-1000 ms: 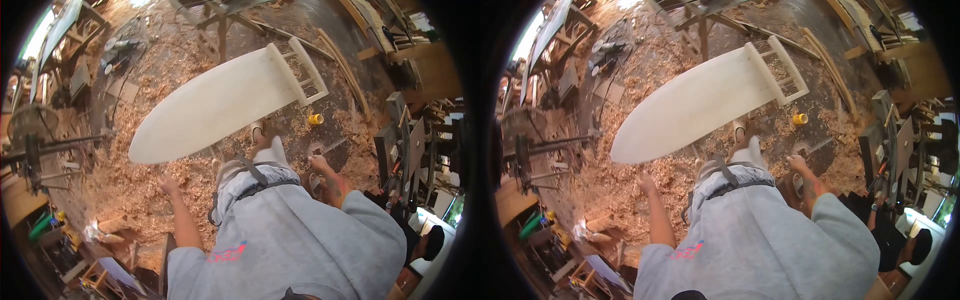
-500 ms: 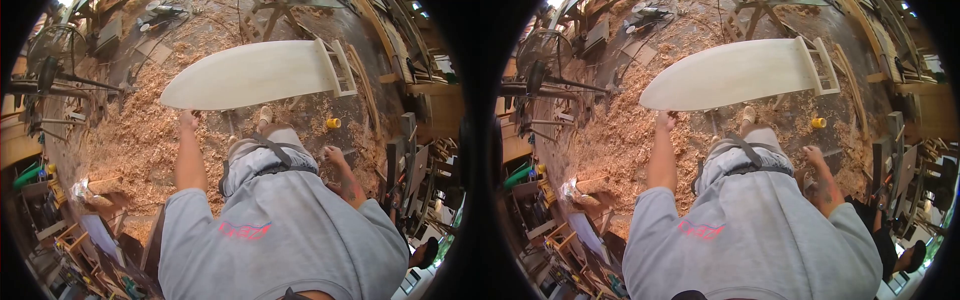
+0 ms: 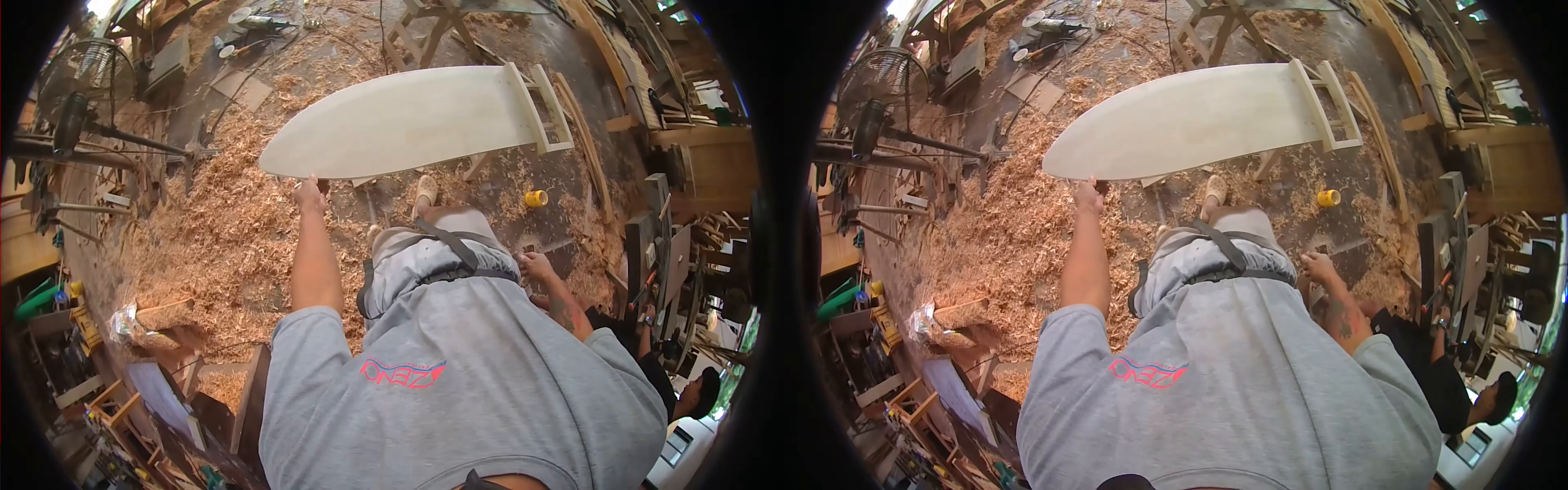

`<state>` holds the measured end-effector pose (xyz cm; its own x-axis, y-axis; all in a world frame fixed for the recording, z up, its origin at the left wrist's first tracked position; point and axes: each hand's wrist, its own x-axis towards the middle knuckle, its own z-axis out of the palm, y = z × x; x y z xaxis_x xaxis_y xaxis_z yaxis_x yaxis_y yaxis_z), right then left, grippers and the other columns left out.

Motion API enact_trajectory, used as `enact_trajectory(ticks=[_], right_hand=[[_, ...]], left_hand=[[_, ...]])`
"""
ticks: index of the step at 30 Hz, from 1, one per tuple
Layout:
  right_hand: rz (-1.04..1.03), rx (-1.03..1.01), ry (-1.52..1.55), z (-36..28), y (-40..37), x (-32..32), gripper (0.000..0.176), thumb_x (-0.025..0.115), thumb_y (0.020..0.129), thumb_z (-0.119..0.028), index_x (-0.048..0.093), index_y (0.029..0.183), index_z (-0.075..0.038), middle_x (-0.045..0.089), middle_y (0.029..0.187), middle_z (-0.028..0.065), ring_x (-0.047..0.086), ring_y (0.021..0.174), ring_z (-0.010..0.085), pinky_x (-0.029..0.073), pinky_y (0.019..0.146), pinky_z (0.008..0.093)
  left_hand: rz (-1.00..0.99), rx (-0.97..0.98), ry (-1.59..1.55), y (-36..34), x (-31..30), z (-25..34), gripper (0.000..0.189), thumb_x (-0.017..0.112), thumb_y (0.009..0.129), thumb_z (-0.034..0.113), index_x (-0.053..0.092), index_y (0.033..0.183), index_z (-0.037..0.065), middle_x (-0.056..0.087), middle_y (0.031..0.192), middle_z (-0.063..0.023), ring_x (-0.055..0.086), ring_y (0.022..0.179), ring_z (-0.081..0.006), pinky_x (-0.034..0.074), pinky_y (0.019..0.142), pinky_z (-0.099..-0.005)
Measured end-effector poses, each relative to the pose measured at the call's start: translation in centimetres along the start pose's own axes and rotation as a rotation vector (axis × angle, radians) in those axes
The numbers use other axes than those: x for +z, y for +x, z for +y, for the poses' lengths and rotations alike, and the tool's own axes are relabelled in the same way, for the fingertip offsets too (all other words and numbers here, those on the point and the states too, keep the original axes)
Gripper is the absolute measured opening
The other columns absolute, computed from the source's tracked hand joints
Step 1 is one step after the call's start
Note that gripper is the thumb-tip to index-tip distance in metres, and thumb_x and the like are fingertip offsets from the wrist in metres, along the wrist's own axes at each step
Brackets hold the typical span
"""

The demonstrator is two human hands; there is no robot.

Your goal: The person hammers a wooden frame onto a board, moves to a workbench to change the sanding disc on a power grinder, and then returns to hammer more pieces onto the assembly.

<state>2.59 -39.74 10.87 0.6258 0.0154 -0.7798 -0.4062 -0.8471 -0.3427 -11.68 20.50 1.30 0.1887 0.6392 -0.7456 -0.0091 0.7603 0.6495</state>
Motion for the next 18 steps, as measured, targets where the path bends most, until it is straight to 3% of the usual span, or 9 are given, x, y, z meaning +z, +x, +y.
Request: enact_trajectory(ticks=[2, 7, 9, 11, 13, 15, 18], right_hand=[[-0.051, 0.045, 0.082, 1.5, 0.8, -0.3, 0.031, 0.061, 0.094, -0.031, 0.068, 0.109, -0.005, 0.065, 0.078, 0.0030, 0.060, 0.061, 0.0136, 0.049, 0.052, 0.0326], [-0.039, -0.035, 0.097, 2.6, 0.4, 0.1, 0.029, 0.061, 0.095, -0.030, 0.068, 0.104, -0.004, 0.062, 0.074, 0.0028, 0.059, 0.059, 0.0138, 0.048, 0.051, 0.0318], [-0.024, -0.071, 0.108, 3.7, 0.1, 0.2, 0.028, 0.061, 0.095, -0.030, 0.068, 0.103, -0.004, 0.061, 0.073, 0.0027, 0.058, 0.059, 0.0138, 0.048, 0.051, 0.0316], [-0.033, -0.012, 0.227, 3.0, -1.1, 1.0, 0.028, 0.062, 0.095, -0.029, 0.069, 0.103, -0.003, 0.061, 0.071, 0.0028, 0.058, 0.059, 0.0127, 0.048, 0.052, 0.0312], [0.010, 0.002, 0.279, 3.5, -2.0, 1.2, 0.031, 0.062, 0.094, -0.030, 0.071, 0.100, -0.001, 0.065, 0.072, 0.0054, 0.060, 0.062, 0.0138, 0.050, 0.057, 0.0327], [0.000, -0.068, 0.001, 4.5, -1.6, 1.6, 0.030, 0.060, 0.097, -0.030, 0.066, 0.107, -0.002, 0.061, 0.074, 0.0026, 0.056, 0.059, 0.0117, 0.044, 0.049, 0.0270], [-0.008, -0.085, -0.079, 6.0, -0.7, 1.3, 0.032, 0.061, 0.096, -0.029, 0.067, 0.110, -0.001, 0.065, 0.077, 0.0049, 0.062, 0.065, 0.0154, 0.049, 0.054, 0.0305]], left_hand=[[0.046, -0.016, 0.057, -0.1, 0.2, -0.1, 0.027, 0.063, 0.094, 0.015, 0.057, 0.117, 0.003, 0.063, 0.110, -0.0110, 0.063, 0.093, -0.0263, 0.052, 0.071, -0.0434], [-0.009, 0.027, -0.045, -0.7, 0.1, -0.4, 0.027, 0.062, 0.094, 0.015, 0.056, 0.116, 0.000, 0.063, 0.109, -0.0117, 0.064, 0.088, -0.0260, 0.054, 0.069, -0.0400], [0.022, -0.006, 0.086, 0.0, 0.0, -0.2, 0.029, 0.064, 0.092, 0.015, 0.056, 0.116, 0.000, 0.064, 0.108, -0.0123, 0.065, 0.086, -0.0265, 0.055, 0.066, -0.0396], [0.053, 0.002, 0.108, -0.1, 0.4, -0.1, 0.028, 0.063, 0.094, 0.021, 0.057, 0.115, 0.004, 0.062, 0.115, -0.0109, 0.061, 0.095, -0.0260, 0.051, 0.075, -0.0461], [0.083, -0.019, 0.149, -0.9, 0.5, 0.2, 0.025, 0.062, 0.095, 0.023, 0.058, 0.111, 0.005, 0.064, 0.114, -0.0108, 0.063, 0.095, -0.0257, 0.051, 0.075, -0.0467], [0.021, 0.014, 0.143, 1.8, -0.6, -1.0, 0.023, 0.060, 0.096, 0.023, 0.058, 0.110, 0.005, 0.066, 0.107, -0.0110, 0.065, 0.089, -0.0259, 0.052, 0.071, -0.0450], [-0.040, 0.063, 0.120, 2.9, -1.1, -1.8, 0.020, 0.056, 0.098, 0.022, 0.058, 0.109, 0.005, 0.068, 0.096, -0.0111, 0.067, 0.078, -0.0264, 0.054, 0.064, -0.0420]])
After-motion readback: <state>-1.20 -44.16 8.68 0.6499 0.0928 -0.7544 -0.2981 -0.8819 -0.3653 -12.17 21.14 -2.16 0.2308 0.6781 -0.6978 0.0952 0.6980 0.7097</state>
